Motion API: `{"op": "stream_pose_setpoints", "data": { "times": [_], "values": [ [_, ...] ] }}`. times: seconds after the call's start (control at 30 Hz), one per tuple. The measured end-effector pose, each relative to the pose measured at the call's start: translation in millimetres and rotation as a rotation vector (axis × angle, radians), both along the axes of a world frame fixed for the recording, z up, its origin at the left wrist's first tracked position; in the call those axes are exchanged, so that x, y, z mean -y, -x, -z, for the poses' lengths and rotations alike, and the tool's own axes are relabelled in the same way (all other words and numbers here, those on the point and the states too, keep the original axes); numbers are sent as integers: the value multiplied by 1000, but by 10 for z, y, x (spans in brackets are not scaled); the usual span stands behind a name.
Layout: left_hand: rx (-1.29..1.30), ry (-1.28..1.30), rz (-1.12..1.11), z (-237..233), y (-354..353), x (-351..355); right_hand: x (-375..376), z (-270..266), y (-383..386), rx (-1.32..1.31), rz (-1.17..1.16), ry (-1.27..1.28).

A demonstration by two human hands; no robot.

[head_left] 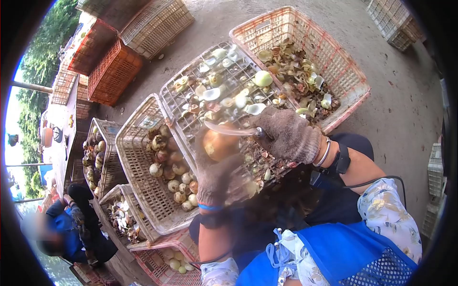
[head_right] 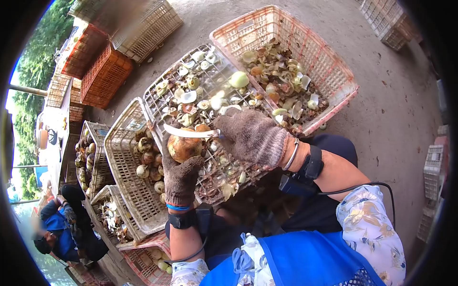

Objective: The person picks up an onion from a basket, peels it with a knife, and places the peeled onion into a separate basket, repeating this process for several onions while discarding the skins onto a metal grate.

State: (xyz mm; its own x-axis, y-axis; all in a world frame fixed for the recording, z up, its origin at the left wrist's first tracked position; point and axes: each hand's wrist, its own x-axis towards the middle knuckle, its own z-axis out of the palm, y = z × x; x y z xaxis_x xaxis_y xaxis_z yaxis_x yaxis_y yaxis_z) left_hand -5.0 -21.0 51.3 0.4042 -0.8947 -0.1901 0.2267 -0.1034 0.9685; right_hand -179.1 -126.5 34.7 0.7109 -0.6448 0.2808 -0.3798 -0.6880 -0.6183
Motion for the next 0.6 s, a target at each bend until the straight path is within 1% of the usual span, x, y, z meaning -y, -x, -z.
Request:
{"op": "stream_pose_setpoints", "data": {
  "times": [0.07,0.13,0.17,0.2,0.23,0.27,0.33,0.37,0.43,0.47,0.53,0.57,0.6],
  "values": [
    [60,4,100,-8,-23,-18,-14,-38,-2,-28,-23,24],
    [20,-31,136,43,-64,-26,-28,-79,-26,-110,-163,33],
    [299,-42,168,78,-72,-27,-14,32,-46,-117,-192,97],
    [574,-64,198,122,-77,-77,-61,4,-33,-117,-193,84],
    [1191,201,386,221,-201,-99,-68,-44,-36,-129,-163,86],
    [1190,200,387,311,-224,-137,-73,-70,-47,-141,-135,89],
    [891,-16,367,277,-169,-133,-36,-29,-66,-116,-140,111],
    [889,-16,368,261,-140,-134,-17,3,-67,-122,-173,133],
    [511,-107,255,242,-98,-167,-9,78,-82,-101,-215,177],
    [510,-108,255,285,-97,-198,-12,93,-89,-101,-216,176],
    [294,-57,175,374,-110,-187,31,107,-111,-93,-227,207],
    [294,-58,174,374,-126,-191,30,106,-111,-92,-228,206],
    [481,-25,229,297,-131,-166,21,106,-108,-125,-239,216]
  ]
}}
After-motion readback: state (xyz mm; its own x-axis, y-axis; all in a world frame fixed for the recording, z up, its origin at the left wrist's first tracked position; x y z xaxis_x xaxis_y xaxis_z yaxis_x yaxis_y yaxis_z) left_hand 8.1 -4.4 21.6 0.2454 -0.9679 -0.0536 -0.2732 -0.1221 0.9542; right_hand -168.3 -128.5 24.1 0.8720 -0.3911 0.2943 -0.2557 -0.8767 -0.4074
